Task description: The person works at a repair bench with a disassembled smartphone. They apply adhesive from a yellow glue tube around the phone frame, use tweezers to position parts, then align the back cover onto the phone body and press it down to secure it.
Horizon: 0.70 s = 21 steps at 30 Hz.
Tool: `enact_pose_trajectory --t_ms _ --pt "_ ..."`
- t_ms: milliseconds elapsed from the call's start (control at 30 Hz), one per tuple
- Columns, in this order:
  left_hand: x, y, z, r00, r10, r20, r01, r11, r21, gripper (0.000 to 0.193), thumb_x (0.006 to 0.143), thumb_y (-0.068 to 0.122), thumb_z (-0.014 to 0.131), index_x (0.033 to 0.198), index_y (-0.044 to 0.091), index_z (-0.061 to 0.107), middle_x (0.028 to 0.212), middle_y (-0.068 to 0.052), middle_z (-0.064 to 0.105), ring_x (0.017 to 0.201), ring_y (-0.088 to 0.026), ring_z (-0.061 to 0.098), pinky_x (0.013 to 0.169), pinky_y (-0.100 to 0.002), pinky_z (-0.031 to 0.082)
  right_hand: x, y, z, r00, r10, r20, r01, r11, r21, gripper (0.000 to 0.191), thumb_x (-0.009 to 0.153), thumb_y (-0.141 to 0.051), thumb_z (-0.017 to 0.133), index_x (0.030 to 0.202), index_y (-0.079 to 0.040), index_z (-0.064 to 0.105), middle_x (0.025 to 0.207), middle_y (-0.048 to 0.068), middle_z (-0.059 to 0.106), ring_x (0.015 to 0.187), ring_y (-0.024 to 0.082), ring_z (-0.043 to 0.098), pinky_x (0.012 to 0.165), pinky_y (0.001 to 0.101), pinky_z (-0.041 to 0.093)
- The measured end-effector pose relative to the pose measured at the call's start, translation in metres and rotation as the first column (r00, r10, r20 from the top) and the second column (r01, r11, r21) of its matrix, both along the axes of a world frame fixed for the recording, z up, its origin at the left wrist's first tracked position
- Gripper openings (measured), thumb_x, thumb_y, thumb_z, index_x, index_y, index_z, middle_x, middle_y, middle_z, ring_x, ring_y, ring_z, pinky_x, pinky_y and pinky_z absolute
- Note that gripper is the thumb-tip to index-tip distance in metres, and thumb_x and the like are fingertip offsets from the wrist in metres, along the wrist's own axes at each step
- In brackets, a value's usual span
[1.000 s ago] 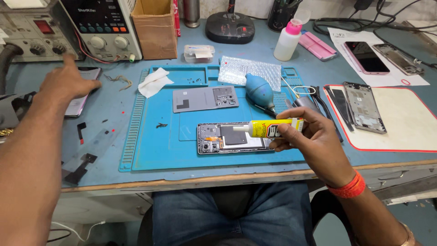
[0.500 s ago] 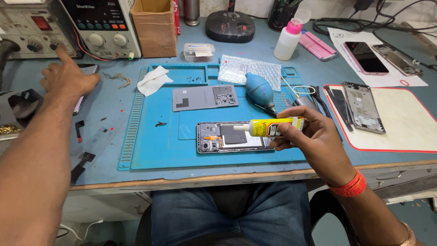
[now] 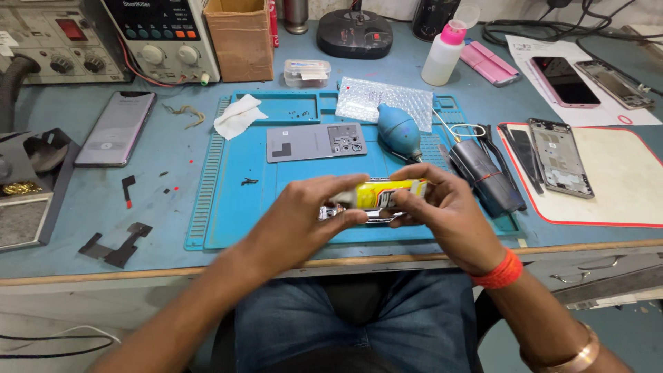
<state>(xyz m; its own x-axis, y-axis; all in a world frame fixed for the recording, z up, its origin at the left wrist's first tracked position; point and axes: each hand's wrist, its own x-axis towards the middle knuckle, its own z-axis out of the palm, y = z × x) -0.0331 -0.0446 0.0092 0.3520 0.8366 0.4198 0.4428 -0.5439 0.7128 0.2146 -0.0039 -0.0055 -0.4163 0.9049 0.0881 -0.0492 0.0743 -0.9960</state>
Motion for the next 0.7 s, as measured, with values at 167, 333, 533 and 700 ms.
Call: enact_pose_trajectory --t_ms 167,333,533,700 --pt "0.012 -0.004 0.001 0.952 0.094 0.291 0.008 0.944 -0.331 0.038 0.089 0.02 0.075 0.124 0.006 0.072 0.104 -0.008 0.081 0.087 -0.012 0.077 0.076 -0.026 0.066 0.001 -0.003 -0.003 0.998 0.066 -0.022 -0.065 0.997 0.035 0.043 0.094 -0.024 0.07 0.128 0.002 0.061 0.112 0.013 0.074 0.096 0.017 0.074 0.081 0.0325 0.065" --pt "0.012 -0.005 -0.007 0.952 0.025 0.304 0.026 0.987 -0.16 0.035 0.091 0.014 0.075 0.125 0.004 0.072 0.104 -0.008 0.078 0.093 -0.011 0.077 0.079 -0.025 0.068 0.003 -0.001 -0.008 0.996 0.093 -0.004 -0.092 0.989 0.117 0.043 0.096 -0.02 0.07 0.129 0.005 0.063 0.116 0.015 0.074 0.099 0.018 0.074 0.086 0.0338 0.064" --pt "0.013 -0.004 -0.007 0.928 0.158 0.336 -0.039 0.941 -0.335 0.044 0.086 0.015 0.078 0.129 0.008 0.071 0.1 -0.009 0.08 0.089 -0.013 0.077 0.073 -0.028 0.065 -0.002 -0.003 -0.003 1.0 0.002 0.007 -0.003 0.997 0.083 0.039 0.096 -0.019 0.069 0.127 0.004 0.063 0.109 0.016 0.077 0.09 0.019 0.077 0.081 0.0338 0.064" --pt "0.004 -0.005 0.001 0.951 0.065 0.303 -0.024 0.99 -0.137 0.038 0.088 0.015 0.079 0.123 0.004 0.072 0.109 -0.009 0.077 0.093 -0.013 0.077 0.081 -0.026 0.068 -0.009 -0.008 0.009 0.996 0.068 0.049 -0.073 0.993 0.096 0.04 0.095 -0.016 0.066 0.131 0.0 0.059 0.112 0.014 0.075 0.093 0.018 0.076 0.08 0.0337 0.065"
